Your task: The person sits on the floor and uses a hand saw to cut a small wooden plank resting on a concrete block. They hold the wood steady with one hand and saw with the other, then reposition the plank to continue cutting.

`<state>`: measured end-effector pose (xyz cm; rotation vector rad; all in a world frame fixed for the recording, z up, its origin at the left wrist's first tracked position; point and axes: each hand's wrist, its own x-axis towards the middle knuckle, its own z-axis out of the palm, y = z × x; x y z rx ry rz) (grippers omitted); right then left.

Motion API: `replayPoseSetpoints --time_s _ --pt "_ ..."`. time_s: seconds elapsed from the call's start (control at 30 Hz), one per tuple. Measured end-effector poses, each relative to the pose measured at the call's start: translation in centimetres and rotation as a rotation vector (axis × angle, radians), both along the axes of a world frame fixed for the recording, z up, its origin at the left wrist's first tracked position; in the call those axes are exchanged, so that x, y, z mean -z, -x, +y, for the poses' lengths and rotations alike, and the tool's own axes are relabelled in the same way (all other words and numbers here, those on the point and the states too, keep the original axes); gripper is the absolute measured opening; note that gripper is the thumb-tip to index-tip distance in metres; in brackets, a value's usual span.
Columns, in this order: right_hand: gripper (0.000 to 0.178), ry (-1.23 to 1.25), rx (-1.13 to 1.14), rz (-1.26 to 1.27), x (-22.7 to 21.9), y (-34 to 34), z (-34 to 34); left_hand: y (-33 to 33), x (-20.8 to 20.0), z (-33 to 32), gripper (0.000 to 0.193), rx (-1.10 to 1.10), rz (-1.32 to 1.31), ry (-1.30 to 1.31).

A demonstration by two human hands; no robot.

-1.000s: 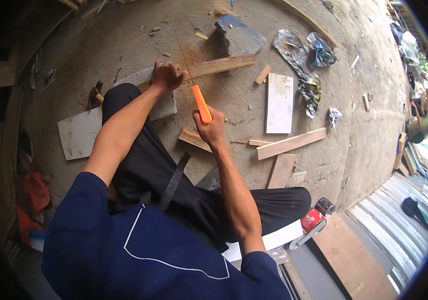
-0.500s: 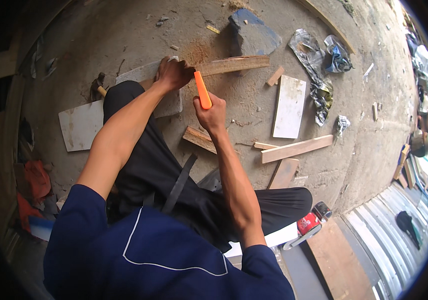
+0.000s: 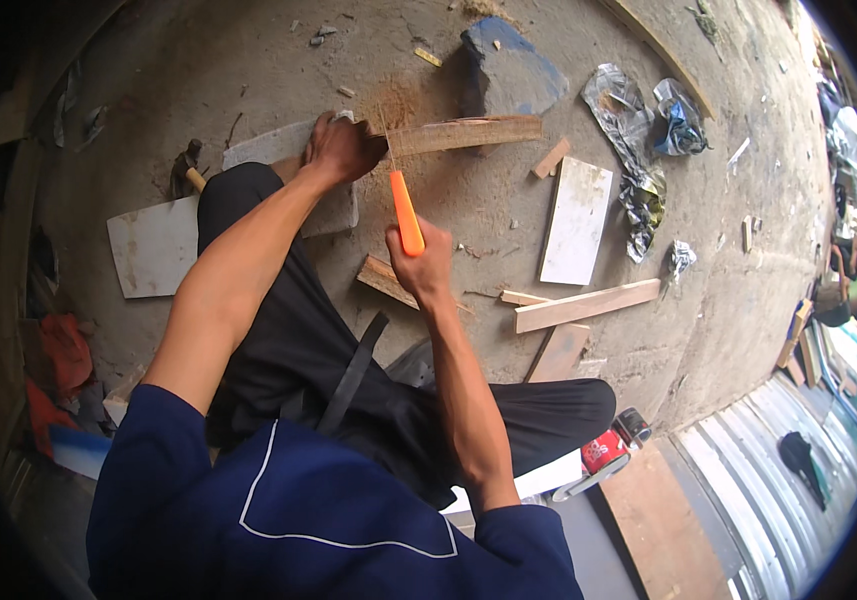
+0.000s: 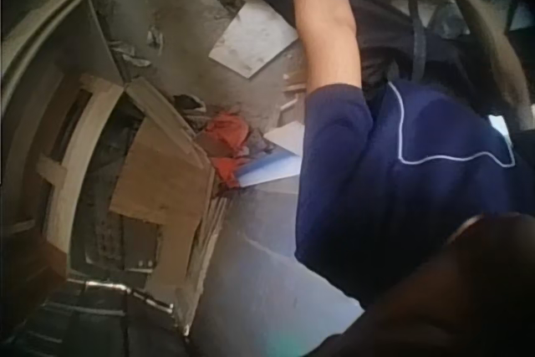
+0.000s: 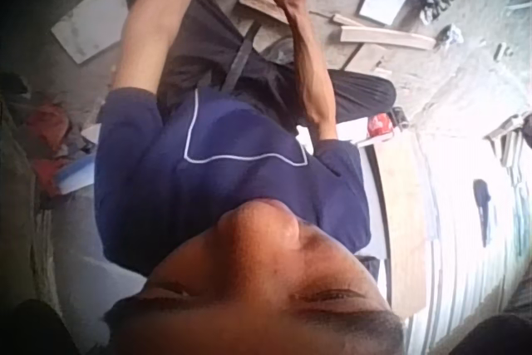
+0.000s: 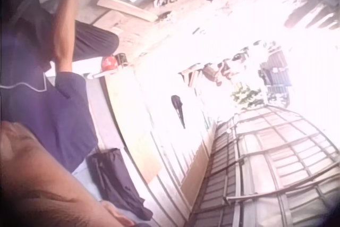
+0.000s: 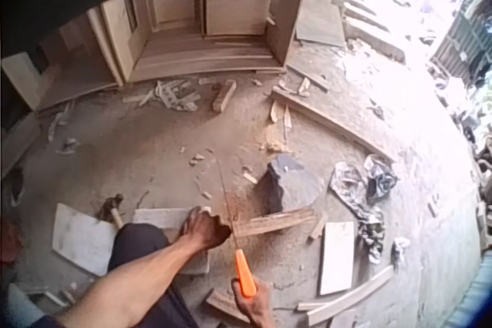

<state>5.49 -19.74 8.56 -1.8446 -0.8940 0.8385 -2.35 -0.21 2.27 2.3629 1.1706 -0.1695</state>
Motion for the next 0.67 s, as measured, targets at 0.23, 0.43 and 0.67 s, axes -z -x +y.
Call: replayPoseSetpoints --time_s 0.23,0.43,0.67 --pt "0.018 0.044 0.025 -0.037 -0.6 -0.3 3.0 0.0 1.0 0.1 0.036 0.015 -0.066 -0.091" --pt "0.016 0.049 -0.005 -0.024 -0.6 0.4 -2.1 0.1 0.9 0.2 0.048 0.018 0.002 0.013" --pt "0.016 0.106 -0.007 0.008 -2.1 0.3 -2.8 -0.5 0.0 0.2 0.033 0.091 0.043 -0.083"
